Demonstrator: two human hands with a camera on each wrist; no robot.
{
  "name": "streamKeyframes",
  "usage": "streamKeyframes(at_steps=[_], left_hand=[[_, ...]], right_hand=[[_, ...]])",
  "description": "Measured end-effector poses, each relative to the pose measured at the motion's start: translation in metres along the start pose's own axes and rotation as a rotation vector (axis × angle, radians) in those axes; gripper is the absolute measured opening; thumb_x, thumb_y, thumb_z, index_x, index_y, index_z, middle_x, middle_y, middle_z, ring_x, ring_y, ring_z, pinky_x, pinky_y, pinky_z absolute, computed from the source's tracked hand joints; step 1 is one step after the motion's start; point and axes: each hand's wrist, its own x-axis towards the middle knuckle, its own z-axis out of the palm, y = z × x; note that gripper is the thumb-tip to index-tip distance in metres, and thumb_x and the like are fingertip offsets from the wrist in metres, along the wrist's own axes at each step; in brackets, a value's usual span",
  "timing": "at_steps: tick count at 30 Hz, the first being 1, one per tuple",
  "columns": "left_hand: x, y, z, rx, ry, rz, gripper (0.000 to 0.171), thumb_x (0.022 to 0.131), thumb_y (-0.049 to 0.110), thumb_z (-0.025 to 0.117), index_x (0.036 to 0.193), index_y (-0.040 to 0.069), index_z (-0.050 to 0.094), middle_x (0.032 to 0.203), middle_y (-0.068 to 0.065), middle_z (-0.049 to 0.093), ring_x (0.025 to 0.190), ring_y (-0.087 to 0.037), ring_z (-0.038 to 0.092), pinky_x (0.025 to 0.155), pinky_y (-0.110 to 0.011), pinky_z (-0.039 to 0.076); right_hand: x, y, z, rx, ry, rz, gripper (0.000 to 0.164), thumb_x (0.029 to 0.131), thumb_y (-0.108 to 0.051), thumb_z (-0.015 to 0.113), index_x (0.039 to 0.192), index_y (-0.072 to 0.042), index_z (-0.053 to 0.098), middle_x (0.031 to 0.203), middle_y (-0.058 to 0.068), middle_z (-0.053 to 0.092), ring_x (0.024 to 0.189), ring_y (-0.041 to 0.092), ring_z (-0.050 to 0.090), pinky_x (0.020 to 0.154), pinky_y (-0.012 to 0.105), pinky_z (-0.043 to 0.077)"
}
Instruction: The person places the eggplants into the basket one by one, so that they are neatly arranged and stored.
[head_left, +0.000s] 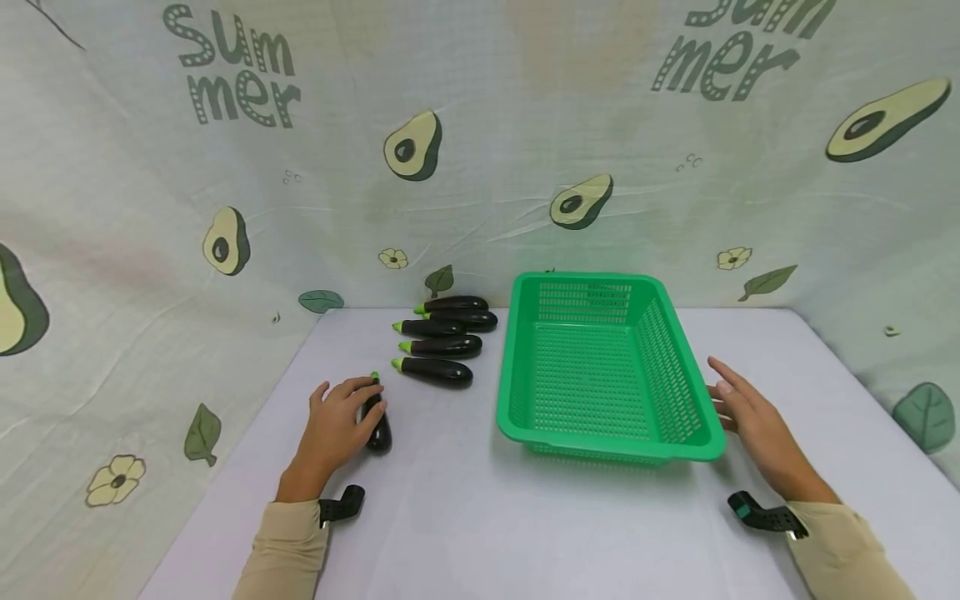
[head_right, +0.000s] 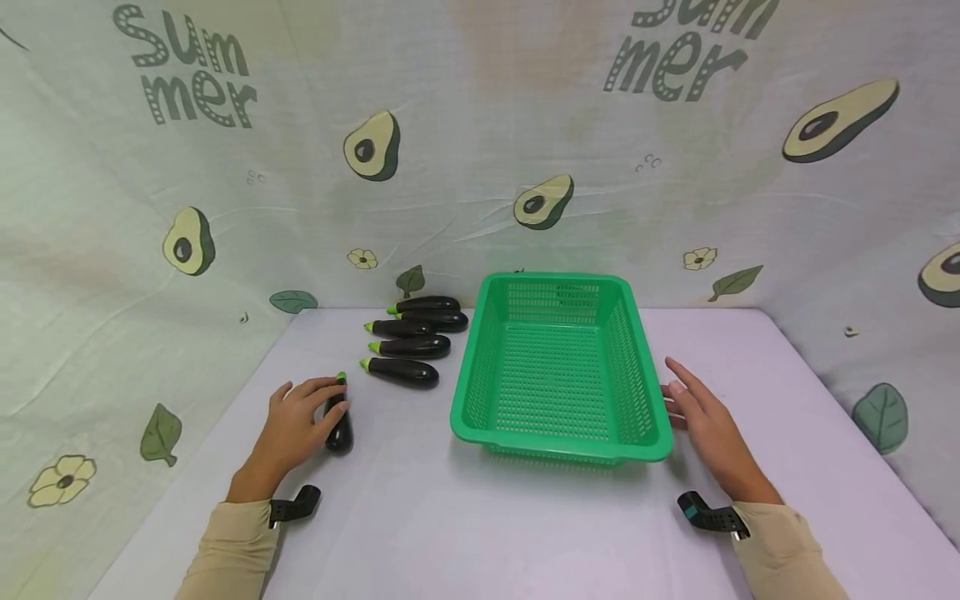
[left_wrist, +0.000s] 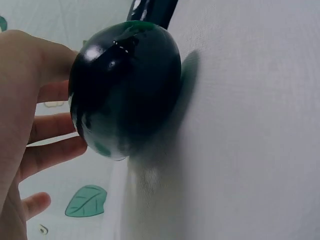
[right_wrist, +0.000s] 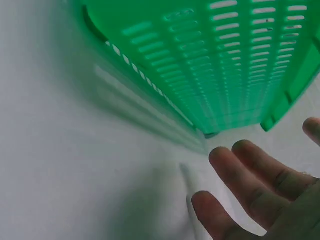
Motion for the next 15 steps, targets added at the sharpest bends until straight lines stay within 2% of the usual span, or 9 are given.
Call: streamKeyframes(at_steps=[5,7,9,12,15], left_hand=[[0.000,-0.003,0.002,0.003,0.023,0.022,0.023,0.094,0.013,0.068,0.115,0.007,0.075,0.122,-0.013,0.067,0.113,-0.033,0.063,0.102,-0.071,0.029],[0.000,-0.005,0.002,0.000,0.031,0.041,0.023,0.094,0.003,0.064,0.114,0.007,0.075,0.121,-0.014,0.067,0.113,-0.034,0.063,0.100,-0.070,0.031],[0.001,-0.005,0.002,-0.007,0.035,0.060,0.027,0.093,-0.003,0.059,0.112,0.006,0.076,0.120,-0.014,0.068,0.112,-0.035,0.063,0.099,-0.070,0.033],[0.000,-0.006,0.002,-0.022,0.027,0.071,0.031,0.092,-0.008,0.056,0.112,0.006,0.076,0.120,-0.015,0.068,0.112,-0.036,0.064,0.098,-0.068,0.036],[-0.001,-0.008,0.002,-0.027,0.017,0.080,0.034,0.091,-0.011,0.054,0.112,0.006,0.076,0.119,-0.014,0.068,0.111,-0.038,0.063,0.096,-0.065,0.040]], right_hand=[[-0.001,0.003,0.006,0.043,-0.038,-0.005,0.056,0.112,-0.038,0.026,0.163,-0.021,0.012,0.157,0.027,0.029,0.115,-0.013,0.043,0.083,0.009,0.042],[-0.001,0.004,0.008,0.090,-0.042,-0.006,0.055,0.112,-0.038,0.026,0.163,-0.025,0.011,0.163,0.020,0.018,0.131,-0.005,0.034,0.103,0.015,0.033],[-0.001,0.005,0.009,0.124,-0.036,-0.008,0.054,0.112,-0.039,0.026,0.163,-0.028,0.011,0.166,0.016,0.011,0.145,0.007,0.019,0.117,0.030,0.019],[-0.001,0.004,0.012,0.164,-0.028,-0.010,0.054,0.112,-0.038,0.026,0.162,-0.032,0.010,0.167,0.010,0.005,0.151,0.025,0.001,0.118,0.054,-0.003],[0.000,0.004,0.014,0.165,-0.028,-0.021,0.054,0.111,-0.039,0.026,0.163,-0.030,0.010,0.167,0.009,0.005,0.151,0.025,0.000,0.118,0.051,-0.003]])
